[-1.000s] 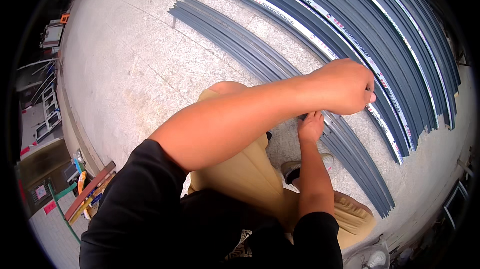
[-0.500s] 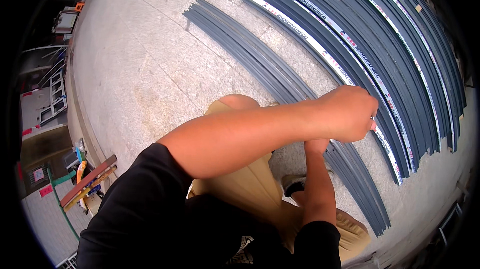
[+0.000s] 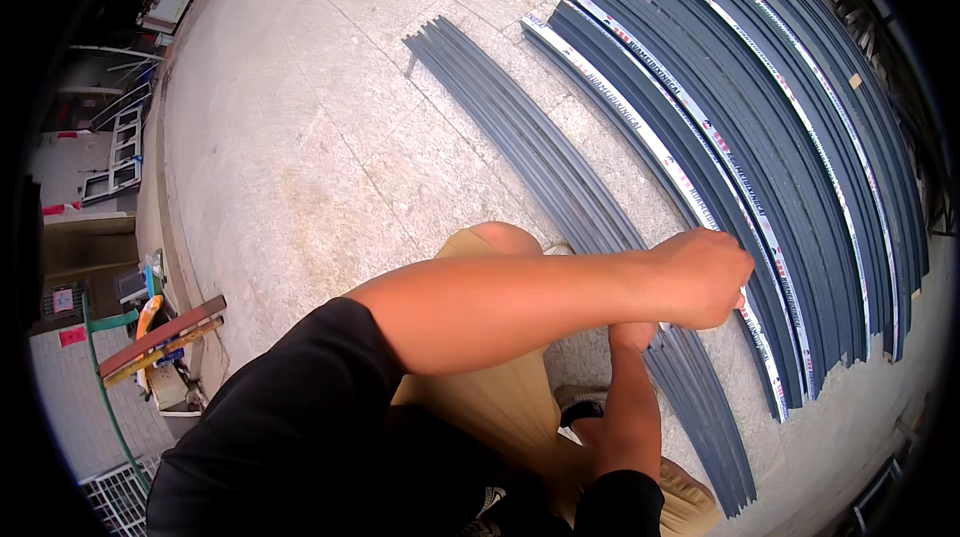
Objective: The person organizes several metal tracks on the floor, gathers metal clips and a piece of wood, and then uses a hammer to secure the clips onto the tracks.
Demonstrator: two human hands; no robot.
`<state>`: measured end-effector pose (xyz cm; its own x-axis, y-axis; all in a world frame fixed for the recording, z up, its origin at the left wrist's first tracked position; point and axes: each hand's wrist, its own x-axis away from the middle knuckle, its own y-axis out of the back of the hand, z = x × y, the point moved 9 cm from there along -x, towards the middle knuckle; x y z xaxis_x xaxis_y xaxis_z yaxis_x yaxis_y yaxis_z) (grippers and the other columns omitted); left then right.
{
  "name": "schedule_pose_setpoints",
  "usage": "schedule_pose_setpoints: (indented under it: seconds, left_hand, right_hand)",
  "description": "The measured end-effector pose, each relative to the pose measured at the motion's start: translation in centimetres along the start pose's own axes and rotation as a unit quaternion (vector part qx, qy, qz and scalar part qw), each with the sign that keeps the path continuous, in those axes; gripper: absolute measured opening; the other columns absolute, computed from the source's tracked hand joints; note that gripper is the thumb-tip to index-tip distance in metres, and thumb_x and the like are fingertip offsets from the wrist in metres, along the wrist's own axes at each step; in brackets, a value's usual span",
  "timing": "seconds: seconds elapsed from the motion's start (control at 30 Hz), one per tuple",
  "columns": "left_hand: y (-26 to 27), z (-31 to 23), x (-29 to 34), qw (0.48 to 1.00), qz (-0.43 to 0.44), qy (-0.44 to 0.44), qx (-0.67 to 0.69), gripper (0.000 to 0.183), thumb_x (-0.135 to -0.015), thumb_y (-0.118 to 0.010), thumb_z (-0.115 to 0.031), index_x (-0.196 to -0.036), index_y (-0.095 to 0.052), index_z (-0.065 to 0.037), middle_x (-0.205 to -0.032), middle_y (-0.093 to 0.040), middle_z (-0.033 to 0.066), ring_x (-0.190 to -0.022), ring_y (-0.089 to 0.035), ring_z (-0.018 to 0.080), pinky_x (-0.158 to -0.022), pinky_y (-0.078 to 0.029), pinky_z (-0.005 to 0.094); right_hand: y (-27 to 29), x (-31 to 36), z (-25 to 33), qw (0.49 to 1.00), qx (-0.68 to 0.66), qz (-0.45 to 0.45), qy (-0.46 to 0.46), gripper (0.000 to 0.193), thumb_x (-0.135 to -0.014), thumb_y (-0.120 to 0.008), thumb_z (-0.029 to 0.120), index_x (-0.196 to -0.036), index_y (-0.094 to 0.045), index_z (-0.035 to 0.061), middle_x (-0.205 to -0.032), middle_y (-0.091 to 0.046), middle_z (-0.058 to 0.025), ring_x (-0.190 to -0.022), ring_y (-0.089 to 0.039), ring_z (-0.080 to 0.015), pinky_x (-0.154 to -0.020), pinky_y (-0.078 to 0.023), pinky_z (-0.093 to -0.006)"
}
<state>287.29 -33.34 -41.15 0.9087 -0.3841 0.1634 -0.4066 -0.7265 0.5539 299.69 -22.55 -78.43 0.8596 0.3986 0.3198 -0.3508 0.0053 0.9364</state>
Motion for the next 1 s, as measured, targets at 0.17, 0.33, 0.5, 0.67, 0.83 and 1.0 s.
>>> schedule_pose_setpoints:
  seconds: [0.17, 0.33, 0.5, 0.67, 0.83, 1.0]
  left_hand:
    - [0.7, 0.4, -0.3, 0.999, -0.041, -0.004, 0.017, 0.023, -0.093, -0.074, -0.019, -0.082, -0.079, 0.001, -0.088, -0.076, 0.0200, -0.098, -0.077, 0.0367, -0.085, -0.061, 0.0450]
    - [0.6, -0.5, -0.4, 0.998, -0.037, -0.043, -0.035, 0.016, -0.085, -0.075, -0.017, -0.078, -0.080, -0.004, -0.084, -0.077, 0.0173, -0.092, -0.078, 0.0340, -0.080, -0.061, 0.0433]
    - [1.0, -0.8, 0.4, 1.000, -0.001, -0.025, -0.017, 0.032, -0.095, -0.075, -0.022, -0.081, -0.077, 0.006, -0.086, -0.075, 0.0250, -0.091, -0.076, 0.0422, -0.085, -0.061, 0.0491]
    - [0.6, -0.5, 0.2, 0.999, 0.000, -0.031, -0.015, 0.031, -0.094, -0.076, -0.023, -0.085, -0.078, 0.006, -0.089, -0.076, 0.0242, -0.096, -0.076, 0.0416, -0.087, -0.060, 0.0485]
    - [0.3, -0.5, -0.2, 1.000, -0.006, -0.015, -0.027, 0.030, -0.094, -0.076, -0.023, -0.086, -0.078, 0.006, -0.092, -0.076, 0.0239, -0.099, -0.076, 0.0409, -0.088, -0.060, 0.0479]
    - [0.4, -0.5, 0.1, 0.999, 0.022, -0.012, -0.031, 0.029, -0.095, -0.076, -0.023, -0.089, -0.078, 0.005, -0.092, -0.077, 0.0233, -0.095, -0.077, 0.0407, -0.087, -0.061, 0.0478]
  right_hand:
    - [7.3, 0.5, 1.1, 0.990, -0.082, 0.016, 0.112, 0.061, -0.098, -0.075, 0.034, -0.151, -0.059, 0.0078, -0.154, -0.061, -0.0163, -0.139, -0.059, -0.0371, -0.115, -0.048, -0.0483]
    - [7.1, 1.2, -1.9, 0.837, -0.479, 0.263, -0.007, 0.067, -0.090, -0.082, 0.007, -0.151, -0.057, 0.0021, -0.148, -0.064, -0.0111, -0.134, -0.061, -0.0259, -0.112, -0.049, -0.0385]
    - [5.9, 1.9, -3.9, 0.780, -0.515, 0.344, -0.083, 0.074, -0.096, -0.076, 0.032, -0.159, -0.050, 0.0033, -0.159, -0.056, -0.0112, -0.148, -0.049, -0.0252, -0.123, -0.036, -0.0392]
    - [3.8, 2.9, -4.8, 0.746, -0.509, 0.401, -0.153, 0.072, -0.102, -0.068, 0.047, -0.155, -0.055, 0.0000, -0.152, -0.064, -0.0135, -0.137, -0.061, -0.0233, -0.117, -0.044, -0.0352]
    - [3.1, 3.4, -4.7, 0.733, -0.521, 0.400, -0.176, 0.069, -0.105, -0.066, 0.050, -0.149, -0.061, -0.0023, -0.141, -0.071, -0.0149, -0.125, -0.069, -0.0239, -0.109, -0.051, -0.0358]
    - [3.7, 4.6, -3.5, 0.690, -0.537, 0.433, -0.217, 0.068, -0.105, -0.067, 0.051, -0.146, -0.063, -0.0025, -0.137, -0.073, -0.0135, -0.121, -0.071, -0.0227, -0.106, -0.054, -0.0358]
